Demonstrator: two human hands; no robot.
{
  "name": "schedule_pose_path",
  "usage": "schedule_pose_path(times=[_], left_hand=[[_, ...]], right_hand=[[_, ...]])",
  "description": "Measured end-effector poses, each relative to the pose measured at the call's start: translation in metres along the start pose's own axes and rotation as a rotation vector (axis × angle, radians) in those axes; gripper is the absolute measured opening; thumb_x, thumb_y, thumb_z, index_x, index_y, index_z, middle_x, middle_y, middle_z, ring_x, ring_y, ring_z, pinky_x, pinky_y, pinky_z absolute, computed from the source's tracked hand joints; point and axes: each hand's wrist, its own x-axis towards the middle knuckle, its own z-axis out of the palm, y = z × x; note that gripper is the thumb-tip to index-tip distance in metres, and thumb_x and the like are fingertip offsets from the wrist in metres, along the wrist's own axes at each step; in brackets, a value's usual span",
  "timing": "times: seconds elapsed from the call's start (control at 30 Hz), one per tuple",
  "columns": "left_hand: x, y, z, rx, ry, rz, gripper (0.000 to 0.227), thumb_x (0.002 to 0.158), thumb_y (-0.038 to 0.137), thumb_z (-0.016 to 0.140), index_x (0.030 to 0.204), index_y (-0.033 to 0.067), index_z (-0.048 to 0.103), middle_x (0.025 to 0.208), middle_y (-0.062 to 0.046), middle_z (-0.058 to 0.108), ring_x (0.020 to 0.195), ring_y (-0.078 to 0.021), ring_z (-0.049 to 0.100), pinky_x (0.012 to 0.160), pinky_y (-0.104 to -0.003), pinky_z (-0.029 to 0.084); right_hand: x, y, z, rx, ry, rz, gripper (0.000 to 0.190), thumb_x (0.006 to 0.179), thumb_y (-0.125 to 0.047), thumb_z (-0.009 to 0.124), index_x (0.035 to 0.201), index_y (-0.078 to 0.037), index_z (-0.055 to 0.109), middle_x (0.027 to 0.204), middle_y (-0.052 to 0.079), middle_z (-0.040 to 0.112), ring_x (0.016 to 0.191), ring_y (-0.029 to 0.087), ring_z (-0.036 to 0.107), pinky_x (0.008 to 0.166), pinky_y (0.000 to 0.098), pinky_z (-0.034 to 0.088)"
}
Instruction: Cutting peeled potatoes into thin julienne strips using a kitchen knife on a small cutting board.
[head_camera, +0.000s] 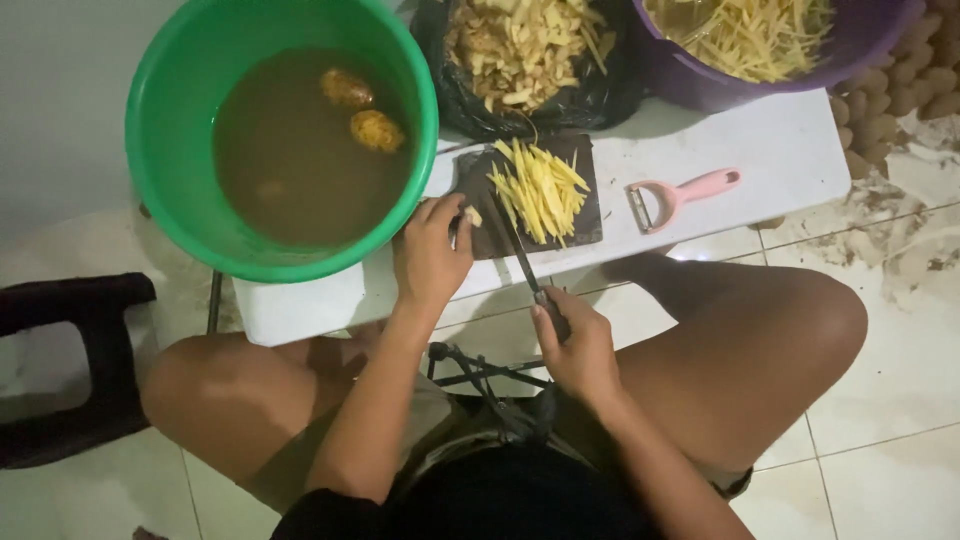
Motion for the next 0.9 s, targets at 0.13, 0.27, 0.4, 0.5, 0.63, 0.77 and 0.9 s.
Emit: schedule_pose_path(times=[0.13, 0.27, 0.4, 0.5, 0.63, 0.77, 0.9], left_hand=[[-0.003, -0.008, 0.002, 0.064, -0.009, 0.091, 0.011, 0.091, 0.009, 0.073, 0.101, 0.0098, 0.075, 0.095, -0.005, 0.067, 0.094, -0.0268, 0.071, 0.082, -0.037, 0.058], [0.000, 0.002, -0.007, 0.125, -0.029, 0.139, 0.008, 0.092, 0.009, 0.071, 0.094, 0.0089, 0.079, 0.090, -0.005, 0.069, 0.086, -0.0247, 0.070, 0.080, -0.036, 0.056], [-0.004, -0.019, 0.013, 0.230, 0.003, 0.236, 0.010, 0.085, 0.011, 0.073, 0.093, 0.0090, 0.079, 0.091, -0.005, 0.068, 0.096, -0.0228, 0.067, 0.086, -0.036, 0.052], [-0.001, -0.024, 0.016, 0.247, -0.004, 0.279, 0.009, 0.085, 0.011, 0.072, 0.091, 0.0077, 0.079, 0.088, -0.004, 0.068, 0.096, -0.0194, 0.064, 0.087, -0.034, 0.050], [0.001, -0.033, 0.022, 0.244, 0.008, 0.329, 0.008, 0.084, 0.012, 0.071, 0.089, 0.0081, 0.077, 0.087, -0.005, 0.068, 0.097, -0.0204, 0.064, 0.088, -0.035, 0.050], [0.000, -0.029, 0.021, 0.180, -0.008, 0.298, 0.010, 0.086, 0.008, 0.071, 0.091, 0.0042, 0.078, 0.091, -0.008, 0.070, 0.097, -0.0235, 0.065, 0.087, -0.036, 0.049], [-0.001, -0.023, 0.012, 0.183, -0.014, 0.293, 0.009, 0.088, 0.006, 0.071, 0.091, 0.0043, 0.079, 0.090, -0.007, 0.072, 0.097, -0.0227, 0.066, 0.087, -0.035, 0.050]], right_hand=[[-0.001, 0.002, 0.012, -0.048, 0.011, -0.068, 0.036, 0.098, -0.021, 0.070, 0.120, 0.008, 0.072, 0.099, 0.028, 0.075, 0.090, 0.047, 0.075, 0.071, 0.0499, 0.063], [0.001, -0.002, 0.013, -0.091, -0.005, -0.147, 0.032, 0.097, -0.017, 0.069, 0.118, 0.007, 0.072, 0.097, 0.028, 0.075, 0.089, 0.048, 0.074, 0.071, 0.0513, 0.062], [-0.001, 0.002, 0.017, -0.146, 0.025, -0.171, 0.031, 0.098, -0.018, 0.068, 0.120, 0.003, 0.073, 0.096, 0.025, 0.075, 0.088, 0.045, 0.074, 0.069, 0.0482, 0.062], [0.000, 0.001, 0.016, -0.125, 0.013, -0.166, 0.031, 0.097, -0.018, 0.068, 0.120, 0.003, 0.074, 0.095, 0.025, 0.074, 0.086, 0.045, 0.075, 0.066, 0.0477, 0.061], [0.000, 0.005, 0.018, -0.149, -0.004, -0.127, 0.030, 0.097, -0.016, 0.068, 0.119, 0.001, 0.074, 0.094, 0.022, 0.075, 0.084, 0.040, 0.076, 0.065, 0.0433, 0.061], [0.000, 0.009, 0.021, -0.193, 0.009, -0.186, 0.030, 0.095, -0.015, 0.069, 0.120, 0.001, 0.074, 0.092, 0.022, 0.075, 0.082, 0.041, 0.075, 0.063, 0.0435, 0.061], [0.003, 0.001, 0.023, -0.227, 0.004, -0.203, 0.030, 0.095, -0.011, 0.069, 0.120, 0.003, 0.073, 0.091, 0.022, 0.075, 0.079, 0.042, 0.075, 0.061, 0.0435, 0.061]])
